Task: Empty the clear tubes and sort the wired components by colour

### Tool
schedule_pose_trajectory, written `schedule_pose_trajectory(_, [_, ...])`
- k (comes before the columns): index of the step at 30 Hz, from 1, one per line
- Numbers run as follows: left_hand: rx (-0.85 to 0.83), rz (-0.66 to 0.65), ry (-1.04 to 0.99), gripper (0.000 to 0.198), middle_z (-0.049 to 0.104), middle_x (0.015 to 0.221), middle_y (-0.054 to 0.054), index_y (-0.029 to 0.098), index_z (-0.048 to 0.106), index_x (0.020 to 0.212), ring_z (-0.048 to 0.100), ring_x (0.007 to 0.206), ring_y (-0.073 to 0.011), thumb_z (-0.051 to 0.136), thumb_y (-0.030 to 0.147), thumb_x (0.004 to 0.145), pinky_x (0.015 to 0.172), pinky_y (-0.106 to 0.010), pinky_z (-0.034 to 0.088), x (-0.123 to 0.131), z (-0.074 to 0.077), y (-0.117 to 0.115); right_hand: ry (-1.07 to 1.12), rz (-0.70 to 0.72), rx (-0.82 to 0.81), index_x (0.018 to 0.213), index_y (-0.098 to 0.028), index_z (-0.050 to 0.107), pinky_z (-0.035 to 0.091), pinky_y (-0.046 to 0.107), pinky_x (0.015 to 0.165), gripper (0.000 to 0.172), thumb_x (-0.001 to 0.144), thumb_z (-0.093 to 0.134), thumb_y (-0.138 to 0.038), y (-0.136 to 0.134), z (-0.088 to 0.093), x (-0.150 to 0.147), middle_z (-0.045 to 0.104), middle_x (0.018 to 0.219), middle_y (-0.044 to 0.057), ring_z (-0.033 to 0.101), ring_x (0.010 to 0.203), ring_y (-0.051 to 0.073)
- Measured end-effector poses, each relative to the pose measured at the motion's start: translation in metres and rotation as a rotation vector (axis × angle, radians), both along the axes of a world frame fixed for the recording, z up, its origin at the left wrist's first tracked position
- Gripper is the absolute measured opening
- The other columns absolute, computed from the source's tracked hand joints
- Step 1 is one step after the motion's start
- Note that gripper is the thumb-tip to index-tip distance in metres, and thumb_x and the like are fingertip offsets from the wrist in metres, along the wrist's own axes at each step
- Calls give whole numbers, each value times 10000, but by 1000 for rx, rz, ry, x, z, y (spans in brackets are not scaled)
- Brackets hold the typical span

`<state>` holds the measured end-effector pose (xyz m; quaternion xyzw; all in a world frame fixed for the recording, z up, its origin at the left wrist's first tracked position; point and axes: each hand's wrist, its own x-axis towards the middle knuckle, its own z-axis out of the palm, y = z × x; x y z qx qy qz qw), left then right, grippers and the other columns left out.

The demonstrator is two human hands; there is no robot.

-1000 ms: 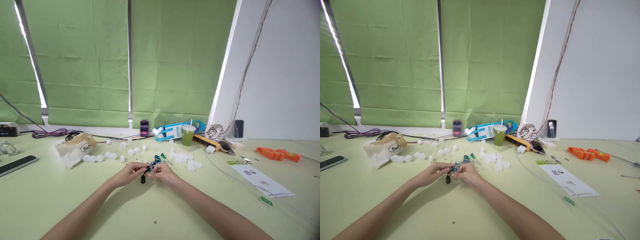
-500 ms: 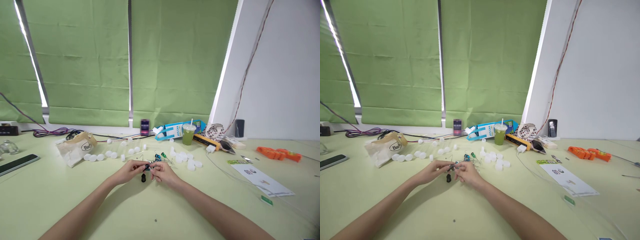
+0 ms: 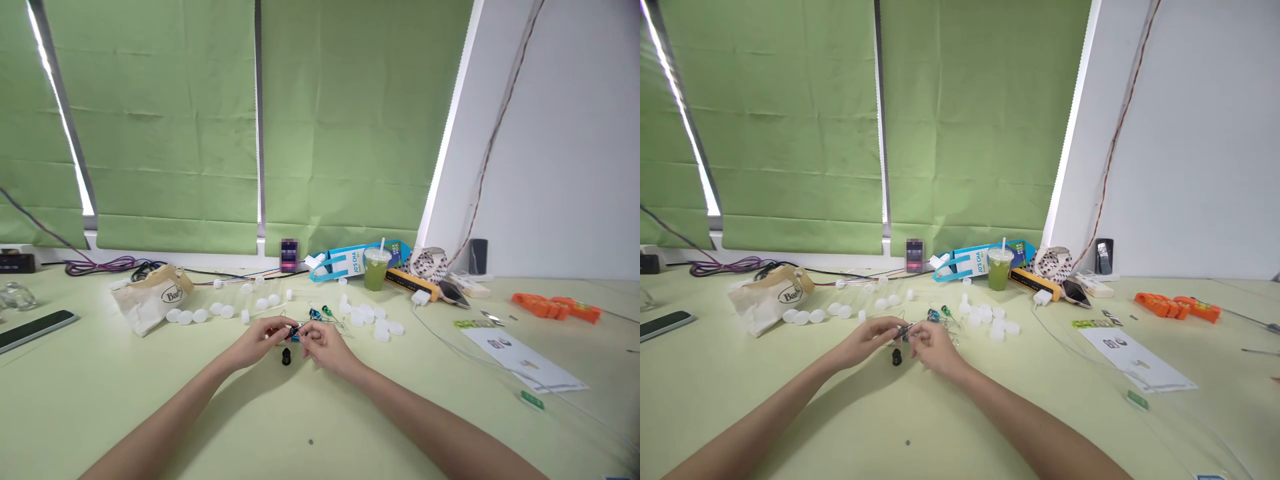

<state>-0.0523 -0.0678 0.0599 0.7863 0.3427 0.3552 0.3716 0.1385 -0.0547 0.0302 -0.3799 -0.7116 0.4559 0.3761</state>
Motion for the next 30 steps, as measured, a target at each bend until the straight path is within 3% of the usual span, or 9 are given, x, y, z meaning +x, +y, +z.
schedule_pose_trajectory(4, [-6, 41, -55, 321, 624, 815, -50, 177, 546, 1023, 553, 790, -164, 405, 394, 834, 688, -260, 416, -3, -1, 5, -30, -12, 32, 870, -189, 503, 331, 158, 336, 210, 785, 444, -372, 2, -4, -1, 540, 583, -23, 371, 346, 42])
schedule_pose_trajectory(7, [-5, 95, -52, 310, 611, 770, -41, 178, 519, 1016, 539, 751, -151, 403, 397, 830, 648, -246, 401, -8, -3, 11, -142, -46, 109, 868, -178, 517, 343, 166, 373, 189, 799, 422, -326, 4, -8, 0, 538, 570, -14, 442, 402, 71])
schedule_pose_trajectory(12, [31, 266, 31, 299, 560, 736, -16, 193, 489, 982, 522, 701, -145, 381, 419, 818, 656, -269, 405, -25, -10, 28, -559, -110, 487, 872, -178, 575, 373, 218, 554, 183, 808, 405, -201, -1, -6, 4, 602, 644, 26, 543, 567, 122])
schedule_pose_trajectory(15, [69, 323, 163, 310, 535, 707, -3, 196, 490, 963, 522, 692, -156, 351, 431, 818, 651, -281, 410, -36, -15, 35, -793, -98, 609, 896, -168, 573, 353, 238, 611, 195, 821, 394, -175, -8, -3, 4, 630, 755, 70, 572, 694, 164])
schedule_pose_trajectory(23, [236, 311, 410, 356, 523, 844, -48, 217, 505, 1080, 502, 777, -184, 255, 348, 862, 725, -300, 396, -39, -16, 32, -1078, -41, 684, 893, -149, 541, 323, 255, 597, 210, 753, 413, -60, -13, 0, 1, 623, 826, 98, 565, 699, 188])
schedule_pose_trajectory(27, [286, 289, 501, 400, 478, 781, -44, 244, 502, 1144, 487, 740, -185, 215, 294, 871, 721, -298, 389, -39, -20, 33, -1094, -24, 700, 888, -155, 546, 328, 255, 595, 269, 698, 421, -10, -11, -2, 3, 620, 835, 91, 565, 719, 197])
schedule_pose_trajectory(30, [295, 276, 552, 405, 474, 790, -44, 262, 477, 1185, 484, 760, -190, 231, 267, 863, 723, -293, 386, -41, -25, 36, -1023, -42, 660, 880, -157, 561, 334, 252, 604, 237, 735, 418, -36, -8, -5, 4, 620, 840, 91, 566, 747, 197])
